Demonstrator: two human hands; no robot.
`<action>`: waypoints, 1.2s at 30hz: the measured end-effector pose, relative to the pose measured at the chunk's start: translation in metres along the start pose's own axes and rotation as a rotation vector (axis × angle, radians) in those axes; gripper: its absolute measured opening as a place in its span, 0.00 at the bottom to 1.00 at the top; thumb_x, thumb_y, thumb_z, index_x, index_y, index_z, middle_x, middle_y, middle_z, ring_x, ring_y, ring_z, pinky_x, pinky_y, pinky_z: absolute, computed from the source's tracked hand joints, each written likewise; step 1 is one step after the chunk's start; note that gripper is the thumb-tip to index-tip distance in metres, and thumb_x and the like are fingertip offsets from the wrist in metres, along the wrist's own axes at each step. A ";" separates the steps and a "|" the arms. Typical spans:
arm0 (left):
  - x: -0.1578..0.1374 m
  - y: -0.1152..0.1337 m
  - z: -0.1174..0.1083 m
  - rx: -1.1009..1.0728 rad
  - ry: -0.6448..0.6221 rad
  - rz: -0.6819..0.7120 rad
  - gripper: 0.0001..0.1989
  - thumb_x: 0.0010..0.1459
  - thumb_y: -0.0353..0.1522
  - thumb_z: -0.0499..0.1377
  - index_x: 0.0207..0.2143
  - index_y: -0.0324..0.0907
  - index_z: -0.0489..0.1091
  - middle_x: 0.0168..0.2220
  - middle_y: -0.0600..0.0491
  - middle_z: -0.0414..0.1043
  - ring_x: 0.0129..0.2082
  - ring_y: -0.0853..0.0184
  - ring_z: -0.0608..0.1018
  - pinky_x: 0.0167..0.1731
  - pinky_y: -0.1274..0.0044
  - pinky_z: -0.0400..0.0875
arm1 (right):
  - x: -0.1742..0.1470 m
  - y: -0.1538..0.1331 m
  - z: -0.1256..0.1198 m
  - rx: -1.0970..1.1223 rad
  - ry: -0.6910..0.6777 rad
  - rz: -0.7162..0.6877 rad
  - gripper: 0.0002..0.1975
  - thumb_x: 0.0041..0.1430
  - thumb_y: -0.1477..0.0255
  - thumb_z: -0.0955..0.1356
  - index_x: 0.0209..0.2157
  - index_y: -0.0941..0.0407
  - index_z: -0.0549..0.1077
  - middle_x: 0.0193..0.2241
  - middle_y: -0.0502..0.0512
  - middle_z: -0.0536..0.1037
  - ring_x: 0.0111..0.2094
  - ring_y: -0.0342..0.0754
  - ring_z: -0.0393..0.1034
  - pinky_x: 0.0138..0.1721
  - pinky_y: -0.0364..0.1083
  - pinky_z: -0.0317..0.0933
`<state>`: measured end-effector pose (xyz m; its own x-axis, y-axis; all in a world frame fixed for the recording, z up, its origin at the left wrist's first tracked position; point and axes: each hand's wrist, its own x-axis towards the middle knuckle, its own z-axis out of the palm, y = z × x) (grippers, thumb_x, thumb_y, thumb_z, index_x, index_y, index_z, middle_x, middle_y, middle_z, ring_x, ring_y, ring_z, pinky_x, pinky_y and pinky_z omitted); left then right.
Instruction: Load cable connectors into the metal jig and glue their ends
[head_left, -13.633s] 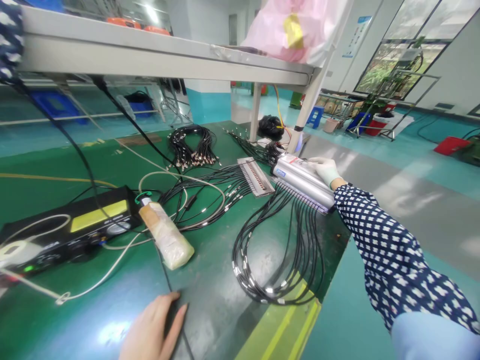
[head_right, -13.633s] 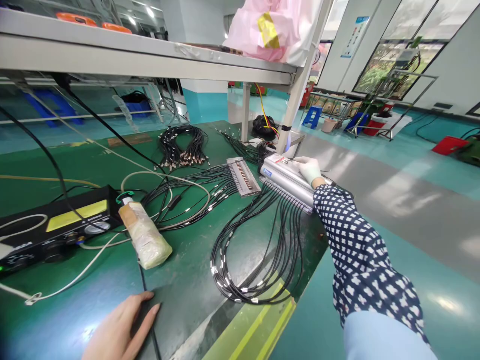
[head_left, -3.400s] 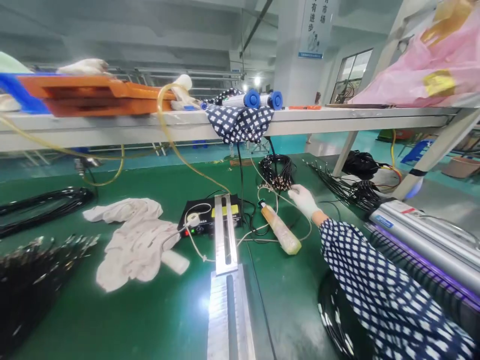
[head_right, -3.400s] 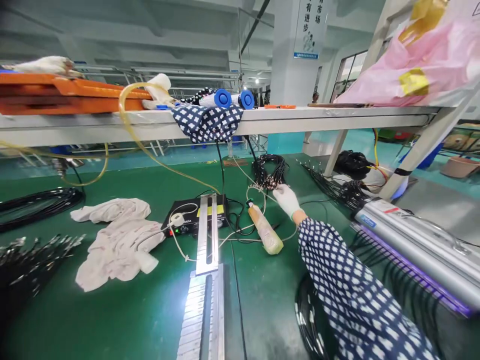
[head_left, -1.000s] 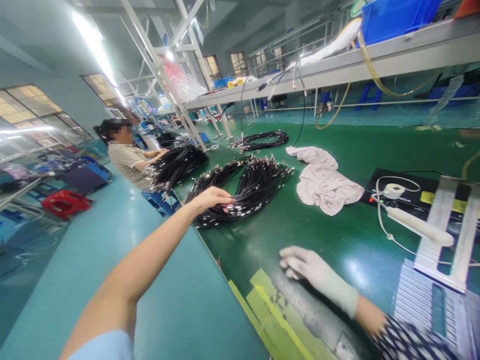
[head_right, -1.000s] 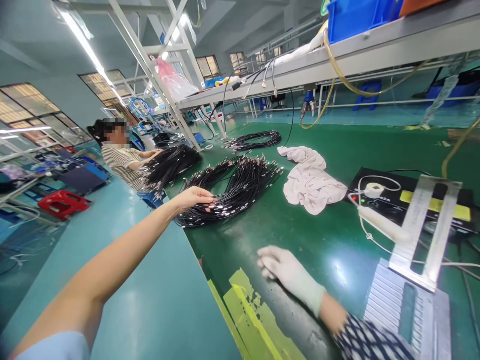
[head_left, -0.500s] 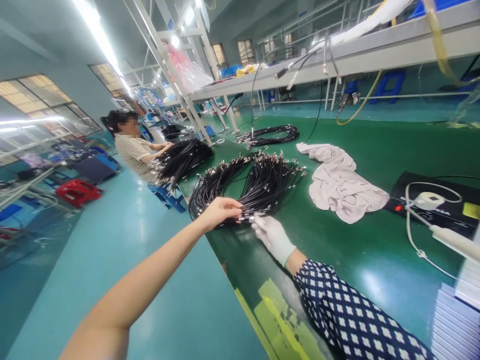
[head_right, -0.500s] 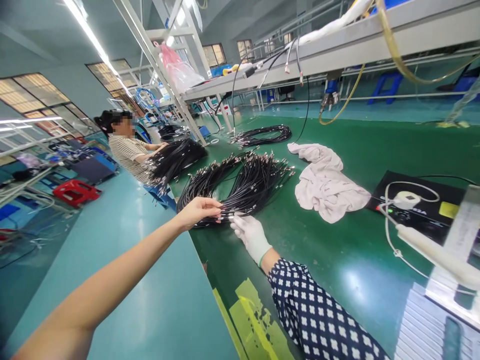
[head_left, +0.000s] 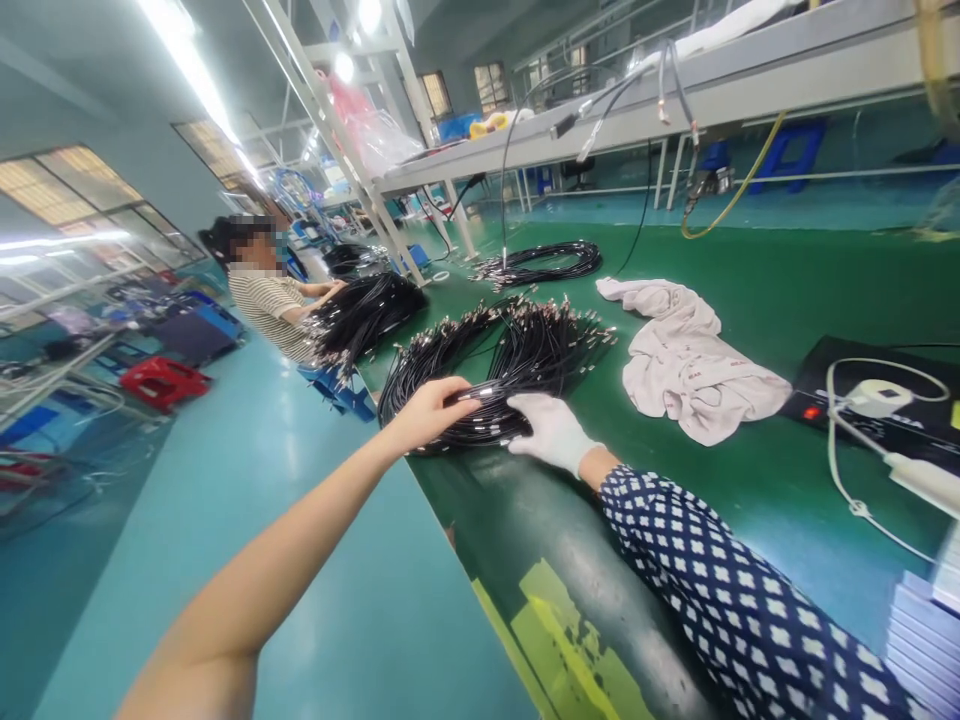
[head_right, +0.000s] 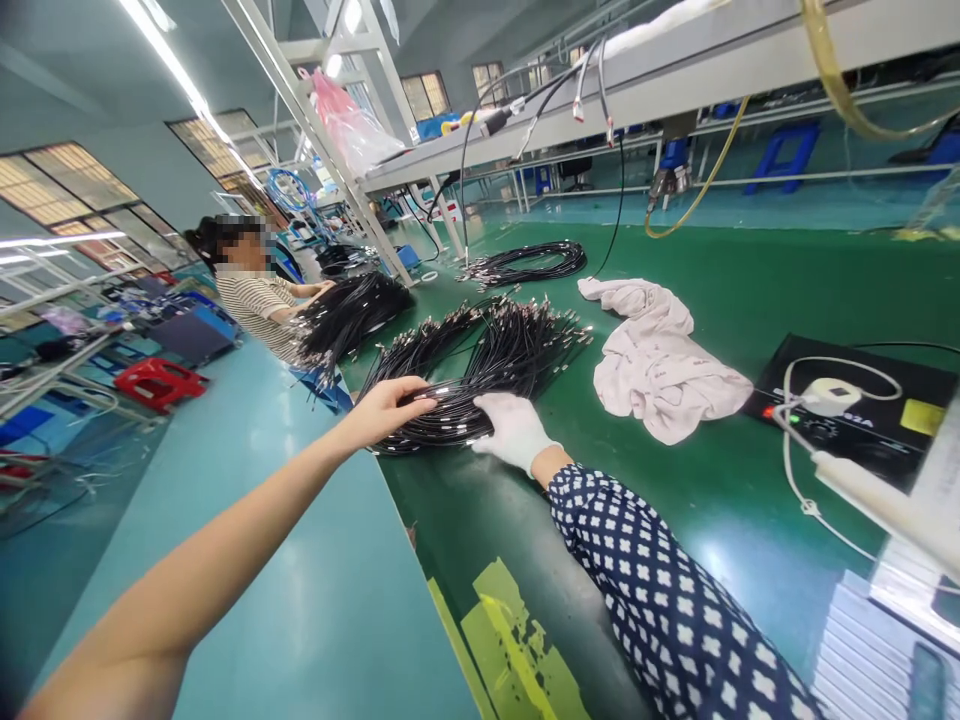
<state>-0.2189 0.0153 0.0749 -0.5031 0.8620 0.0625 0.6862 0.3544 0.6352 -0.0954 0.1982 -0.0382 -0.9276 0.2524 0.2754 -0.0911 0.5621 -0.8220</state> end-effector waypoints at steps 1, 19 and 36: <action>0.000 0.000 0.000 0.015 -0.002 0.005 0.16 0.58 0.43 0.60 0.36 0.39 0.74 0.32 0.54 0.72 0.33 0.67 0.71 0.35 0.77 0.63 | -0.001 0.003 -0.001 -0.099 -0.021 -0.028 0.31 0.43 0.76 0.78 0.52 0.56 0.75 0.56 0.64 0.73 0.60 0.62 0.61 0.65 0.61 0.44; -0.002 -0.003 0.018 0.097 -0.013 0.020 0.15 0.59 0.43 0.59 0.36 0.39 0.74 0.33 0.52 0.75 0.33 0.65 0.75 0.34 0.76 0.66 | -0.004 0.022 -0.003 -0.515 -0.077 -0.317 0.07 0.64 0.72 0.67 0.41 0.56 0.78 0.41 0.58 0.80 0.44 0.52 0.72 0.49 0.50 0.58; 0.029 0.009 0.041 0.263 -0.388 0.115 0.13 0.56 0.42 0.61 0.32 0.41 0.72 0.31 0.53 0.74 0.31 0.65 0.73 0.33 0.77 0.65 | -0.023 -0.003 -0.043 -0.255 0.053 -0.181 0.09 0.63 0.71 0.70 0.43 0.53 0.81 0.43 0.55 0.83 0.46 0.53 0.75 0.54 0.53 0.61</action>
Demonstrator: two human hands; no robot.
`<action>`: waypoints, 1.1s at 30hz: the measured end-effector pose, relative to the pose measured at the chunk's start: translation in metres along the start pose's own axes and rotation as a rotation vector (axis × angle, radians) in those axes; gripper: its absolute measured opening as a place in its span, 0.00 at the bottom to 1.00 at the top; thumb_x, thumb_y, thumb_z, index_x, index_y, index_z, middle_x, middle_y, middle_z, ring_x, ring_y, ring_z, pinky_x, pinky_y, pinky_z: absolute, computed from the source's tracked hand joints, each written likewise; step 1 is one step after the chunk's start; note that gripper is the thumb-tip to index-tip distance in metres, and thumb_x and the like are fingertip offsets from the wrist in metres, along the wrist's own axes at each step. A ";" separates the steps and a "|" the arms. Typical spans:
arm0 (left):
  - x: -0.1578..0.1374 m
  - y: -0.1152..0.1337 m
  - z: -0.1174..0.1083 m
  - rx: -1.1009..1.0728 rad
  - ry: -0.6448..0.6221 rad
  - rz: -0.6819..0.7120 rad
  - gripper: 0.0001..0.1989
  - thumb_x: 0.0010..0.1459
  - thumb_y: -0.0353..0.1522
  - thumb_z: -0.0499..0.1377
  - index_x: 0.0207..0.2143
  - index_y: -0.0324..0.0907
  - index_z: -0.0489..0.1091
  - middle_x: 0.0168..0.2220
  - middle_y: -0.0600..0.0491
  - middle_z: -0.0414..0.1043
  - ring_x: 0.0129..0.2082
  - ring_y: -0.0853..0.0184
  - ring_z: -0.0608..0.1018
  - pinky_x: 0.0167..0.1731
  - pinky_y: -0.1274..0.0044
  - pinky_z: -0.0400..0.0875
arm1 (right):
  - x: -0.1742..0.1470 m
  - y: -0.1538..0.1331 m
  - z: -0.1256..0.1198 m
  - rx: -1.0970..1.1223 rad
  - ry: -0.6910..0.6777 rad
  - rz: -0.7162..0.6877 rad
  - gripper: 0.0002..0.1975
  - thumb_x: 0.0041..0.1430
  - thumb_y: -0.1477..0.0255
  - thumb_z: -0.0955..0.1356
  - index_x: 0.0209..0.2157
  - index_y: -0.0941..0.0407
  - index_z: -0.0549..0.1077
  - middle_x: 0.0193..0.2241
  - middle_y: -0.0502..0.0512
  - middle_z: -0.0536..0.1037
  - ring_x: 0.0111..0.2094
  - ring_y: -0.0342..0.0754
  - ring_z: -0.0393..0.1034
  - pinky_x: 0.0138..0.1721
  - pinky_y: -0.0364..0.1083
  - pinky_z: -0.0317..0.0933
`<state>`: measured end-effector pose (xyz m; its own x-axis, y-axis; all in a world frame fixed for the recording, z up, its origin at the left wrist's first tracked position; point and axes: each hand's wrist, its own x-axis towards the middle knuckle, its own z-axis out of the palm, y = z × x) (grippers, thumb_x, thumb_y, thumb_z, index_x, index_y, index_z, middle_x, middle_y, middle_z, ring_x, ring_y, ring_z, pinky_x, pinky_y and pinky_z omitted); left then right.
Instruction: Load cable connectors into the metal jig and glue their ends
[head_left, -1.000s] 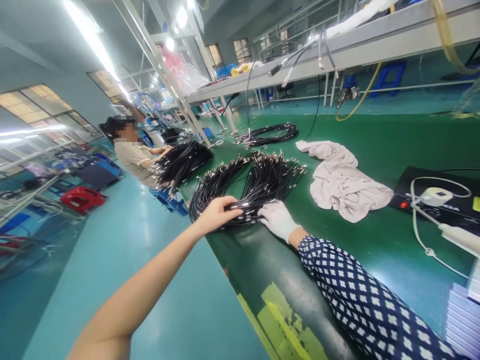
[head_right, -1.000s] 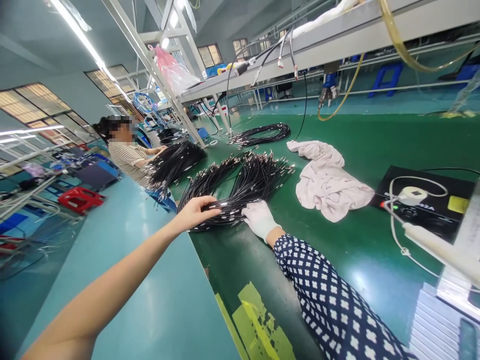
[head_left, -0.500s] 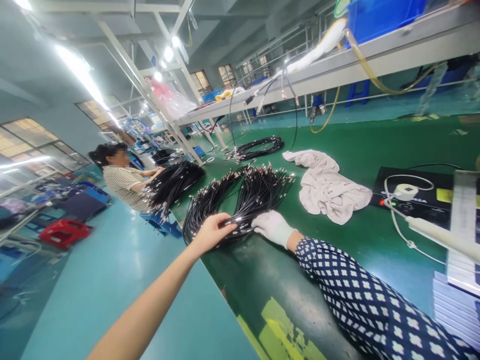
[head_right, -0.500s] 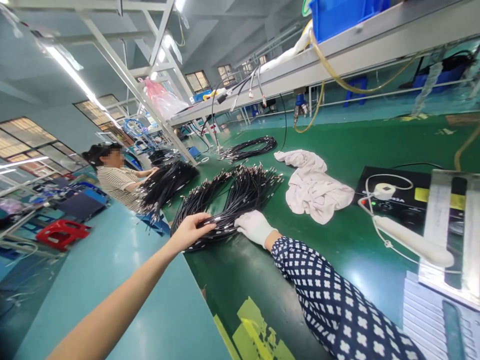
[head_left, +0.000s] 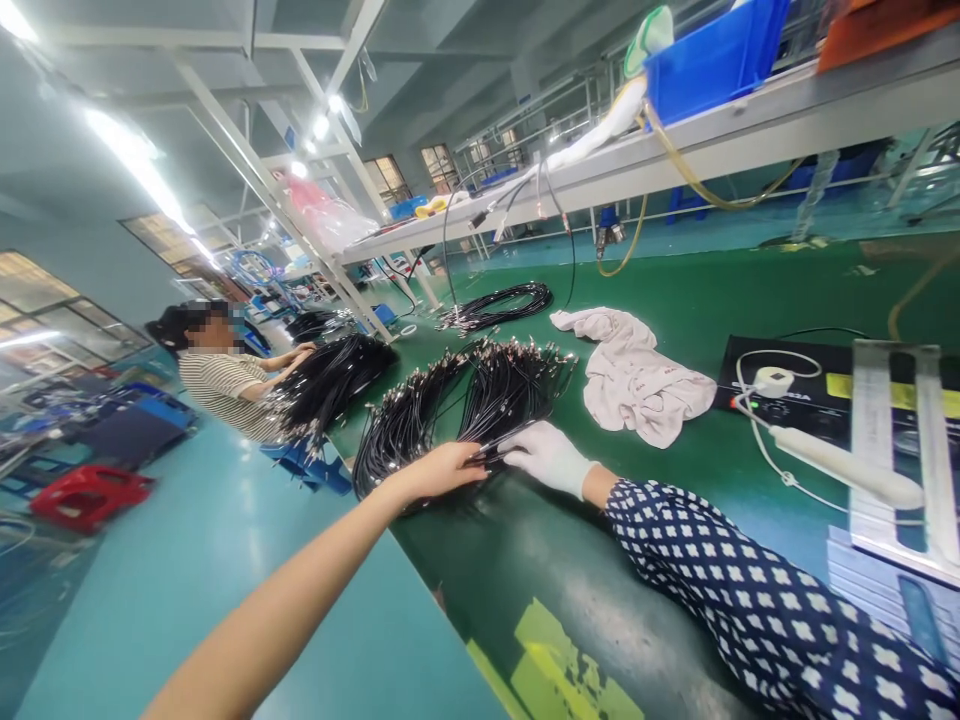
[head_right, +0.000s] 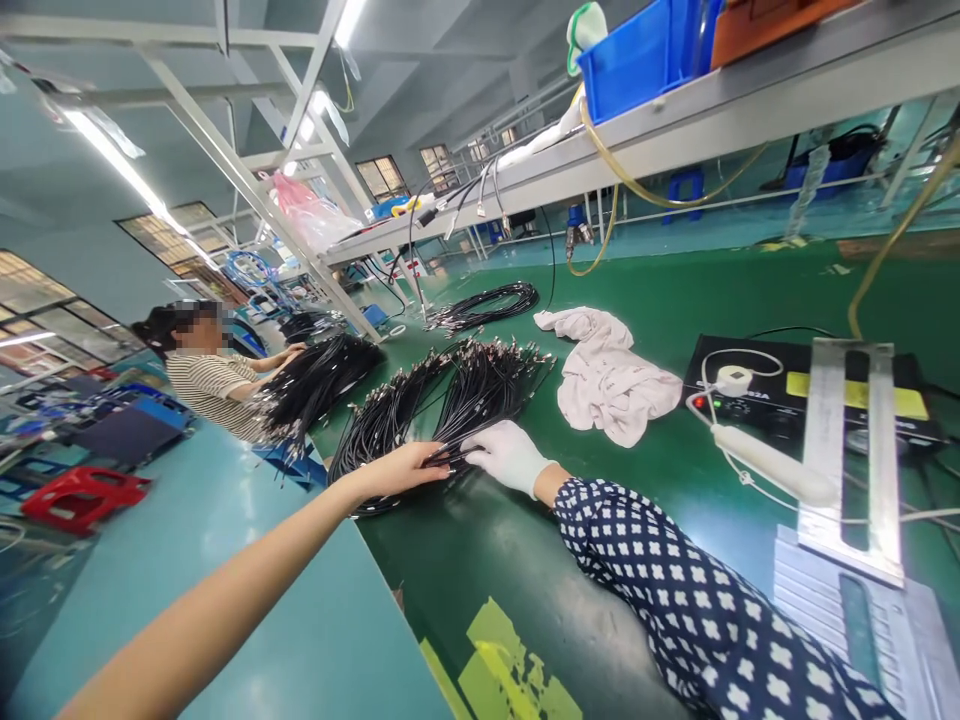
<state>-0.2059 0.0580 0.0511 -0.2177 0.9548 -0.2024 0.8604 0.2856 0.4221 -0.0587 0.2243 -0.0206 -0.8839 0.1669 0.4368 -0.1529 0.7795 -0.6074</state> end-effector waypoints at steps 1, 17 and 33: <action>0.003 0.000 -0.001 -0.007 -0.029 -0.006 0.13 0.54 0.42 0.62 0.30 0.40 0.71 0.29 0.55 0.73 0.28 0.67 0.72 0.29 0.78 0.64 | -0.002 -0.002 -0.001 0.011 0.000 0.007 0.09 0.62 0.72 0.70 0.43 0.54 0.81 0.43 0.55 0.83 0.46 0.53 0.75 0.54 0.53 0.61; -0.059 0.103 -0.075 0.171 0.430 -0.003 0.21 0.62 0.50 0.51 0.25 0.44 0.59 0.21 0.56 0.61 0.22 0.69 0.63 0.23 0.77 0.53 | -0.024 -0.040 -0.035 1.761 0.042 0.591 0.46 0.54 0.32 0.54 0.47 0.59 0.69 0.54 0.73 0.71 0.56 0.60 0.68 0.51 0.64 0.67; -0.073 0.026 0.101 -0.143 -0.416 0.255 0.32 0.49 0.59 0.60 0.45 0.44 0.73 0.44 0.47 0.71 0.43 0.59 0.74 0.45 0.71 0.70 | -0.009 -0.056 -0.076 1.819 0.261 0.643 0.08 0.70 0.67 0.64 0.41 0.55 0.72 0.20 0.41 0.59 0.15 0.34 0.48 0.17 0.33 0.51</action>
<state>-0.1215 -0.0129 -0.0124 0.2182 0.8905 -0.3993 0.7844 0.0834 0.6146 -0.0088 0.2254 0.0604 -0.9349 0.3316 -0.1267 -0.2384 -0.8509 -0.4682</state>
